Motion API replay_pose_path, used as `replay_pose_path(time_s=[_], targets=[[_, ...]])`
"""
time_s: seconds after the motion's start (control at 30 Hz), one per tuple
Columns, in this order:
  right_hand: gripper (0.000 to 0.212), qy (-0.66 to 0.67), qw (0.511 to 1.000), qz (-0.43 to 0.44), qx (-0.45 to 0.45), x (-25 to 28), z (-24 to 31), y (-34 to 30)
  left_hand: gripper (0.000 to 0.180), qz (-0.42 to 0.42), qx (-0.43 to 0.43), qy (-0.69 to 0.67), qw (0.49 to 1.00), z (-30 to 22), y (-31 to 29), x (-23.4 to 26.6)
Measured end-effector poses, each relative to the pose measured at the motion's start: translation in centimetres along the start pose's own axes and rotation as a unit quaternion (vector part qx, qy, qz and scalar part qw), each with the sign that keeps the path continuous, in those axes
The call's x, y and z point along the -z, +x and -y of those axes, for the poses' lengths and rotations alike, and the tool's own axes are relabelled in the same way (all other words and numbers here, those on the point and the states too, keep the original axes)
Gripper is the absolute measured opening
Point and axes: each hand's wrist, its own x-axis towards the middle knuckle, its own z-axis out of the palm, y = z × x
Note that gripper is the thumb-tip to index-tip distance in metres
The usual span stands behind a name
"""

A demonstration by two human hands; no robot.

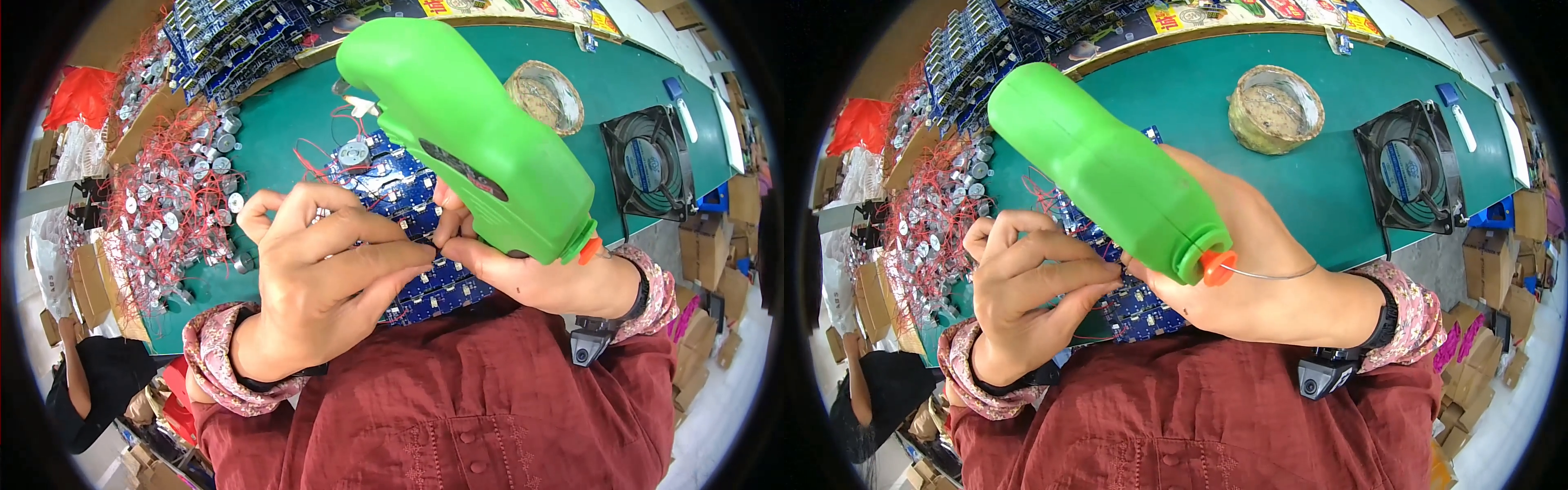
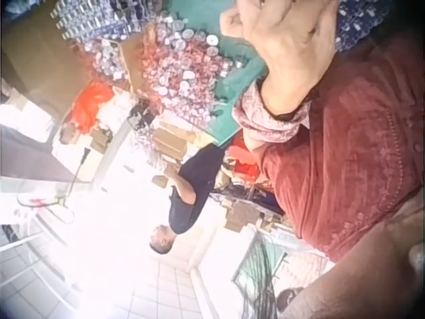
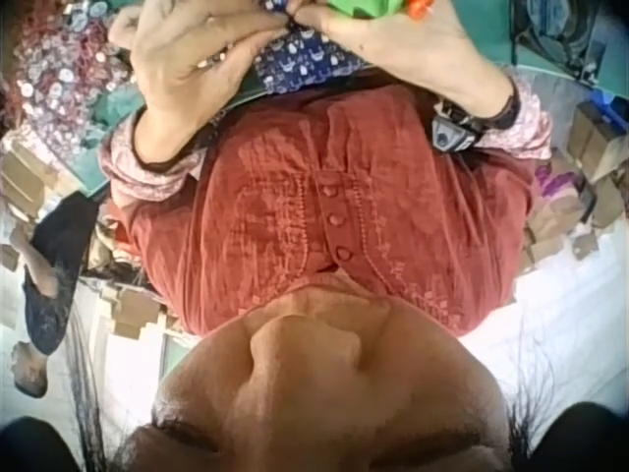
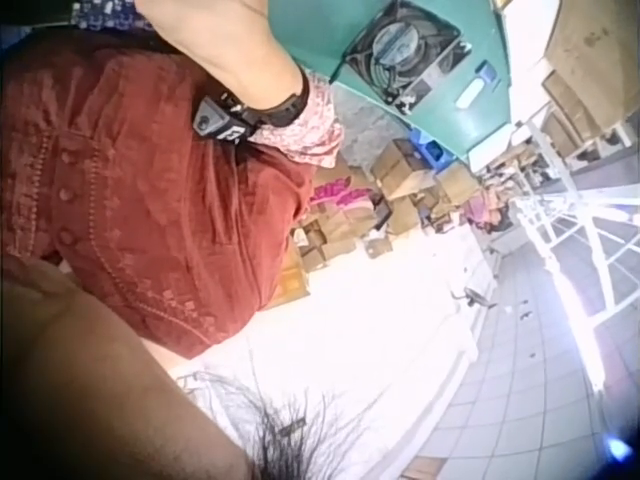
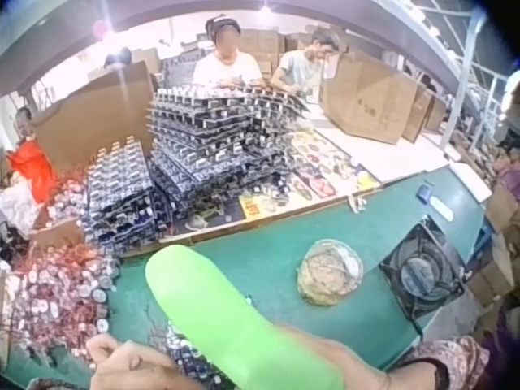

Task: Applying adhesive or soldering small electronic components onto a blue circuit board using a green dispenser tool.

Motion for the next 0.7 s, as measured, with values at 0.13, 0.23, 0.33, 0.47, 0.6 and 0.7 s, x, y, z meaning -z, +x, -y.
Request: replay_pose_path(time_s=[0.13, 0.23, 0.33, 0.47, 0.6, 0.7], targets=[[0.038, -0.056, 0.998, 0.028, -0.023, 0.9, 0.7, -0.3, 0.019, 0.000, -0.005, 0.008, 1.000, -0.2, -0.3, 0.0], [0.036, -0.123, 0.991, 0.044, 0.022, 2.2, 0.6, -1.0, 0.020, -0.012, -0.003, 0.041, 0.999, 0.0, -0.7, -0.5], [0.026, 0.035, 0.999, 0.023, 0.023, 3.6, 0.6, -1.6, 0.020, -0.037, -0.006, 0.079, 0.996, 0.8, -1.3, -1.6], [0.028, 0.110, 0.994, 0.024, 0.000, 4.6, -1.2, -3.5, 0.018, -0.038, -0.002, 0.111, 0.993, 0.9, -1.2, -2.1], [0.031, 0.149, 0.987, 0.067, -0.002, 4.9, -2.3, -4.8, 0.016, -0.015, 0.017, 0.107, 0.994, 0.8, -1.2, -2.0], [0.027, 0.127, 0.990, 0.053, -0.025, 4.2, -1.4, -5.2, 0.014, -0.003, 0.015, 0.101, 0.995, 0.9, -1.1, -2.1]])
